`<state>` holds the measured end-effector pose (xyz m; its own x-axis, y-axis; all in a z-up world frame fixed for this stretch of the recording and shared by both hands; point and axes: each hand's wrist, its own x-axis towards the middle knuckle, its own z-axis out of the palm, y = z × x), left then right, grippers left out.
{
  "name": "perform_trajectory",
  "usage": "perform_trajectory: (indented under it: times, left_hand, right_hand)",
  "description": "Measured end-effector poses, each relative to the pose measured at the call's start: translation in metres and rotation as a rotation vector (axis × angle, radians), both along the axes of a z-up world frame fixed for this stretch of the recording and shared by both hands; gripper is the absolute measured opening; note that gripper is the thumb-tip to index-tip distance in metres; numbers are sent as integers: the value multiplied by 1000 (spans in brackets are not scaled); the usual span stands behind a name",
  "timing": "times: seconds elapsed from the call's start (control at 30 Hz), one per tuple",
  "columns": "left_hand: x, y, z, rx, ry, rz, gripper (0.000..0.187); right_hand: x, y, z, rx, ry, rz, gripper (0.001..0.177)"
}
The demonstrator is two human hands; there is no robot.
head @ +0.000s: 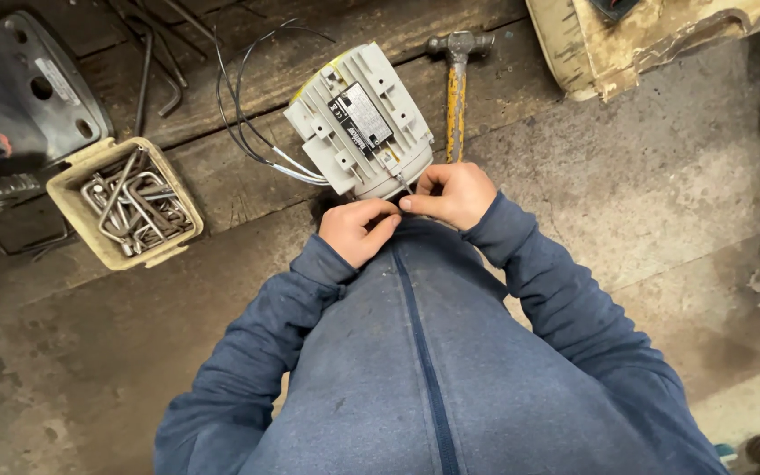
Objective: The person holds a white electric motor and uses a small metal tool to manipulate the components on its side. They repeatedly insert and remove the tool while rotating the motor to access different areas.
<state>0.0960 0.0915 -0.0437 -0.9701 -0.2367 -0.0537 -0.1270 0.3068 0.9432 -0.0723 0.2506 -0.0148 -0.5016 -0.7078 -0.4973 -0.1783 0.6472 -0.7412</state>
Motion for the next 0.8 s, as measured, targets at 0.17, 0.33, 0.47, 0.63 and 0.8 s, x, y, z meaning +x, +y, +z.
perform_trajectory:
  times: [0.17, 0.33, 0.47, 0.63, 0.8]
  left_hand:
    - [0, -1, -2, 22, -17, -9, 16]
    - [0, -2, -3, 31, -25, -20, 15]
    - [-2, -2, 1, 33, -47, -13, 16]
    - [-1, -1, 0, 39, -57, -5, 15]
    - [-1, 1, -2, 46, -52, -5, 15]
  right_hand:
    - [-5, 9, -24, -135, -336, 15, 25]
    - [-10, 11, -26, -128, -406, 22, 21]
    - [-6, 3, -6, 2, -151, 25, 27]
    - [-7, 5, -9, -61, -207, 16, 25]
    - [-10, 11, -18, -100, -286, 83, 25]
